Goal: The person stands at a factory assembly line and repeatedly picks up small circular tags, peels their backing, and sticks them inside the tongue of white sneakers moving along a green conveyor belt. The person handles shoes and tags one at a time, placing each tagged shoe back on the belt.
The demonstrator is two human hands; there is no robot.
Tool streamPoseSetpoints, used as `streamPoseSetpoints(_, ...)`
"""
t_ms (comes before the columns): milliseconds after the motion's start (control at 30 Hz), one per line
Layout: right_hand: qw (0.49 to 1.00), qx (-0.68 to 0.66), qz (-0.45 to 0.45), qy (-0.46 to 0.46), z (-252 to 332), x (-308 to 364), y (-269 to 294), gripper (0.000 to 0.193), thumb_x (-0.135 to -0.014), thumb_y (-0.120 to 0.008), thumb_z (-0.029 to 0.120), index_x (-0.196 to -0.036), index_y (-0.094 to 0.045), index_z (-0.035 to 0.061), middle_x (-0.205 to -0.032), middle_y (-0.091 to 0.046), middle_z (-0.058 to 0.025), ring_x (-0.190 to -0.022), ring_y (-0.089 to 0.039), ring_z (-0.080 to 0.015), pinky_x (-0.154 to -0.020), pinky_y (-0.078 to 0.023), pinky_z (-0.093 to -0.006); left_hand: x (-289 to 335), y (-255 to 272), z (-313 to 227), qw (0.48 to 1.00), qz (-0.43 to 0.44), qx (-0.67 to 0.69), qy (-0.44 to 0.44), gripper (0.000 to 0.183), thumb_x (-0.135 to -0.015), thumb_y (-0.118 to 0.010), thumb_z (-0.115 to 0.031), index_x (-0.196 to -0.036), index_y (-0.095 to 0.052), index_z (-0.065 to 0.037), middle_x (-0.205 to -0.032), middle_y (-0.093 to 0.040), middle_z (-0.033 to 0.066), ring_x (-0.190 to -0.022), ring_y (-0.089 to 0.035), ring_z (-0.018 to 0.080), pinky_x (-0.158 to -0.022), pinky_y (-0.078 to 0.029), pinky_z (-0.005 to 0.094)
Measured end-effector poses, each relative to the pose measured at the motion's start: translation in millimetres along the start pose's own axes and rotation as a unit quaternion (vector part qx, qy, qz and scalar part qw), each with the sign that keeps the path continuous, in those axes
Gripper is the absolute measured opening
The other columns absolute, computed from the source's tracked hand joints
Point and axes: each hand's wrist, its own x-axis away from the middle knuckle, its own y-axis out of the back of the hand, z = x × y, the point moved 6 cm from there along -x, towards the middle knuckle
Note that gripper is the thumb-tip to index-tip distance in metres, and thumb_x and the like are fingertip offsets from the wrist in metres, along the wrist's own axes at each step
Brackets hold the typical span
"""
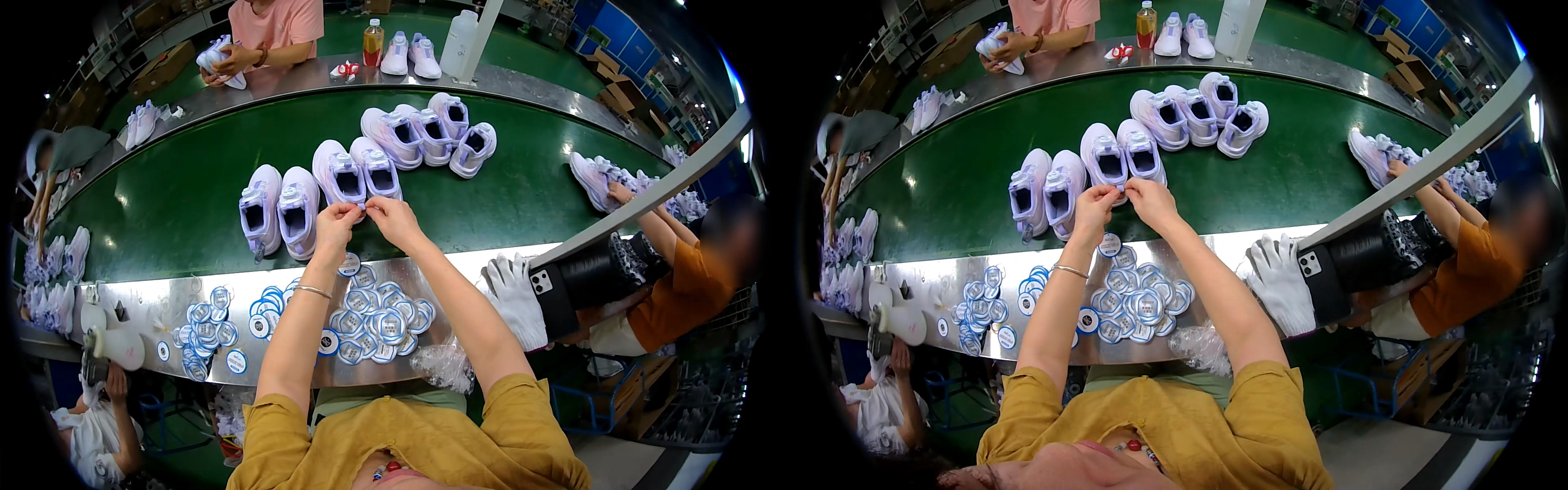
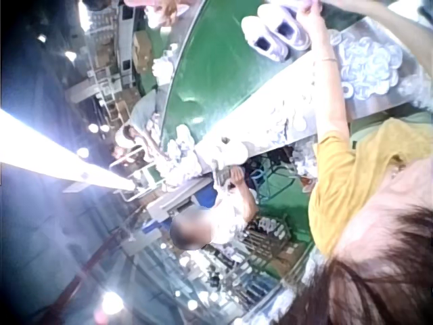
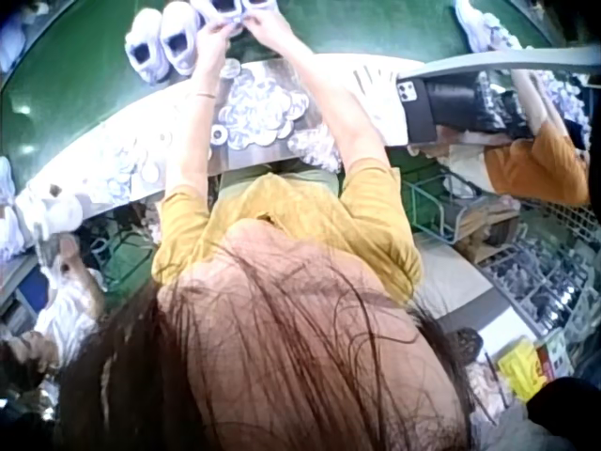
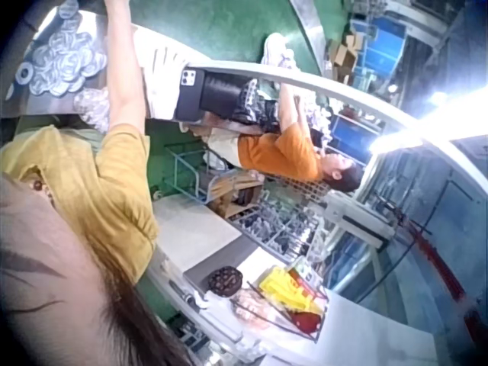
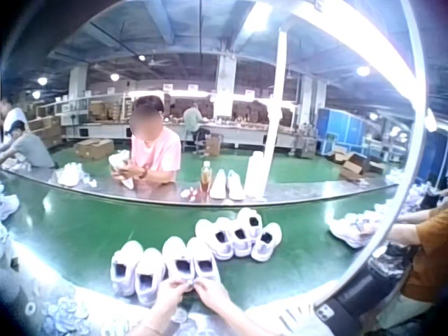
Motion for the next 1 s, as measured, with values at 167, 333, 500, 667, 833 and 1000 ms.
streamPoseSetpoints(167, 0.991, 0.125, 0.048, 0.006, 13.3, -1.1, -9.6, 0.018, -0.088, -0.046, 0.016, -0.09, -0.059, 0.0049, -0.084, -0.066, -0.0174, -0.081, -0.062, -0.0384, -0.069, -0.047, -0.0496, -4.4, 2.0, 1.4, 1.0, -0.008, -0.007, -0.004, 0.008, -0.085, -0.065, -0.01, -0.087, -0.065, -0.002, -0.077, -0.065, 0.0036, -0.043, -0.036, 0.0012, -0.037, -0.021, 0.0183)
streamPoseSetpoints(333, 0.992, 0.111, 0.035, 0.052, 13.6, 1.3, -11.4, 0.016, -0.088, -0.045, 0.013, -0.091, -0.058, 0.003, -0.084, -0.065, -0.0191, -0.081, -0.061, -0.0393, -0.069, -0.047, -0.0495, -4.1, 5.1, 2.1, 0.999, 0.002, 0.04, 0.005, 0.009, -0.085, -0.065, -0.013, -0.085, -0.065, -0.004, -0.076, -0.064, 0.0025, -0.045, -0.036, 0.0015, -0.038, -0.022, 0.0181)
streamPoseSetpoints(500, 0.999, -0.032, 0.007, -0.01, 3.3, 1.3, -8.5, 0.017, -0.085, -0.053, 0.01, -0.098, -0.058, 0.001, -0.079, -0.065, -0.0176, -0.075, -0.063, -0.0346, -0.064, -0.048, -0.0428, -3.6, 18.2, 4.6, 0.996, -0.064, 0.064, -0.021, 0.005, -0.084, -0.063, -0.009, -0.083, -0.065, -0.004, -0.073, -0.062, 0.001, -0.046, -0.036, 0.0018, -0.038, -0.021, 0.019)
streamPoseSetpoints(667, 0.97, -0.191, 0.136, -0.062, 3.6, 13.9, -0.4, 0.019, -0.084, -0.057, 0.008, -0.102, -0.059, 0.001, -0.07, -0.064, -0.0072, -0.061, -0.058, -0.0119, -0.055, -0.043, -0.0286, 10.5, 30.6, -17.9, 0.98, -0.12, 0.011, -0.156, 0.007, -0.086, -0.061, -0.009, -0.083, -0.065, -0.004, -0.067, -0.057, -0.0032, -0.045, -0.032, -0.0001, -0.039, -0.019, 0.0185)
streamPoseSetpoints(833, 0.921, -0.334, 0.152, -0.131, -2.8, 21.3, 13.8, 0.018, -0.089, -0.059, 0.013, -0.102, -0.06, 0.0005, -0.073, -0.062, -0.0016, -0.064, -0.053, -0.0057, -0.058, -0.041, -0.0204, 16.4, 16.6, -37.2, 0.986, -0.053, 0.018, -0.155, 0.01, -0.09, -0.058, -0.01, -0.085, -0.062, -0.004, -0.073, -0.061, -0.0017, -0.049, -0.035, -0.0002, -0.043, -0.023, 0.0176)
streamPoseSetpoints(1000, 0.899, -0.377, 0.155, -0.162, -3.6, 35.0, 20.5, 0.015, -0.087, -0.062, 0.009, -0.098, -0.064, -0.0009, -0.08, -0.064, -0.0015, -0.071, -0.057, -0.0063, -0.062, -0.045, -0.0205, 13.4, 15.1, -30.5, 0.989, -0.033, 0.041, -0.136, 0.009, -0.093, -0.055, -0.012, -0.087, -0.059, -0.006, -0.077, -0.064, 0.0016, -0.046, -0.033, -0.0004, -0.04, -0.022, 0.0171)
